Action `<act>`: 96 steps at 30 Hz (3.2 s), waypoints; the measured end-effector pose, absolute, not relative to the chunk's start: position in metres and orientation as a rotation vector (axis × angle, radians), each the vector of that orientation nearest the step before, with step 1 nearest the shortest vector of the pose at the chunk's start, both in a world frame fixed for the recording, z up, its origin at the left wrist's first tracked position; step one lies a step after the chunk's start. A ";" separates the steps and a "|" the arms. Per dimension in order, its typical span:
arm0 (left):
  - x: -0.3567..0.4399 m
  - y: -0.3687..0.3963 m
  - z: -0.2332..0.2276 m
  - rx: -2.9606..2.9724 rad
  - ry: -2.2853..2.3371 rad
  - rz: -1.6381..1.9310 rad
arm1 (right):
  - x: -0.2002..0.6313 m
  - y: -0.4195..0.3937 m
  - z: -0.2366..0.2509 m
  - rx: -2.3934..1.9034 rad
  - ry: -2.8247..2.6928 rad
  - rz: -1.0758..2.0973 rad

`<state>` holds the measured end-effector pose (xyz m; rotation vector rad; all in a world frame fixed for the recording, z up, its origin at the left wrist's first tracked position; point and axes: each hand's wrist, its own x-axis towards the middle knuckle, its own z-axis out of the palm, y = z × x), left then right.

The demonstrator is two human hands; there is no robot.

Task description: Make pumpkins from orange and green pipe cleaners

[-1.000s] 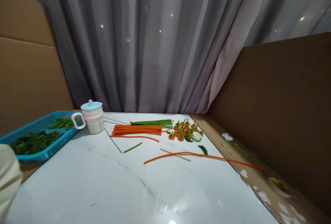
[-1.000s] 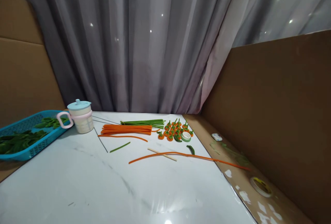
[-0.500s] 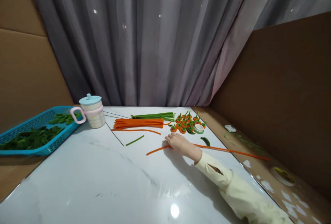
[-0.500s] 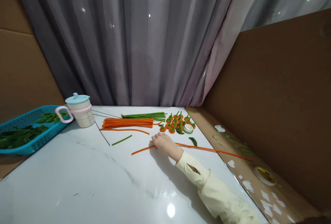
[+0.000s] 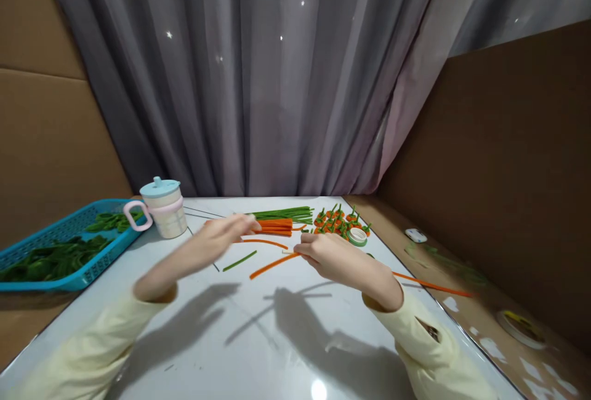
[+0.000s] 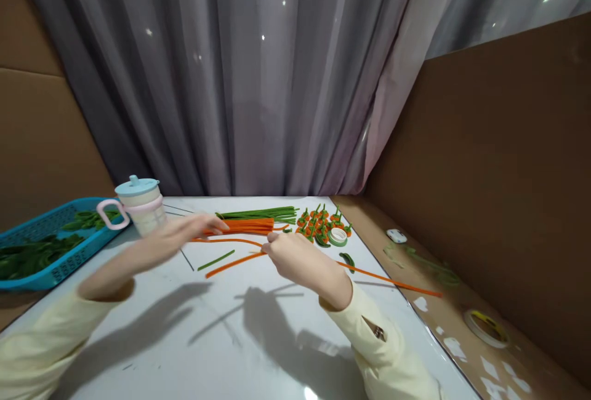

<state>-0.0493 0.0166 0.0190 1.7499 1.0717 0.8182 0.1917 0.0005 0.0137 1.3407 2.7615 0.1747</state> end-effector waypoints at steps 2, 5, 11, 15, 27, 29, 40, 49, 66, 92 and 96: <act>-0.035 0.015 0.005 1.747 0.999 0.656 | 0.189 -0.012 0.022 1.288 2.789 0.191; -0.015 0.013 -0.018 1.612 0.805 0.457 | 0.185 -0.024 0.022 1.192 2.830 0.193; -0.010 0.008 -0.028 1.353 0.660 0.425 | 0.181 -0.027 0.005 1.149 2.833 0.234; -0.012 0.006 -0.025 1.455 0.732 0.434 | 0.178 -0.027 0.002 1.117 2.898 0.193; -0.022 0.014 -0.027 1.285 0.634 0.219 | 0.212 -0.013 0.029 1.410 2.938 0.745; -0.021 0.011 -0.026 1.240 0.626 0.201 | 0.208 -0.011 0.028 1.336 2.987 0.820; -0.020 0.010 -0.030 1.304 0.547 0.132 | 0.195 0.007 0.006 1.169 3.211 0.403; -0.022 0.009 -0.036 1.136 0.345 -0.026 | 0.190 0.021 -0.006 1.019 3.439 0.173; -0.006 -0.008 -0.036 1.058 0.481 0.157 | 0.165 0.007 -0.014 0.622 3.415 0.653; -0.014 -0.003 -0.023 1.691 0.832 0.596 | 0.197 -0.026 0.020 1.300 2.973 -0.508; -0.013 -0.006 -0.019 1.678 0.843 0.651 | 0.185 -0.026 0.008 1.399 3.016 -0.547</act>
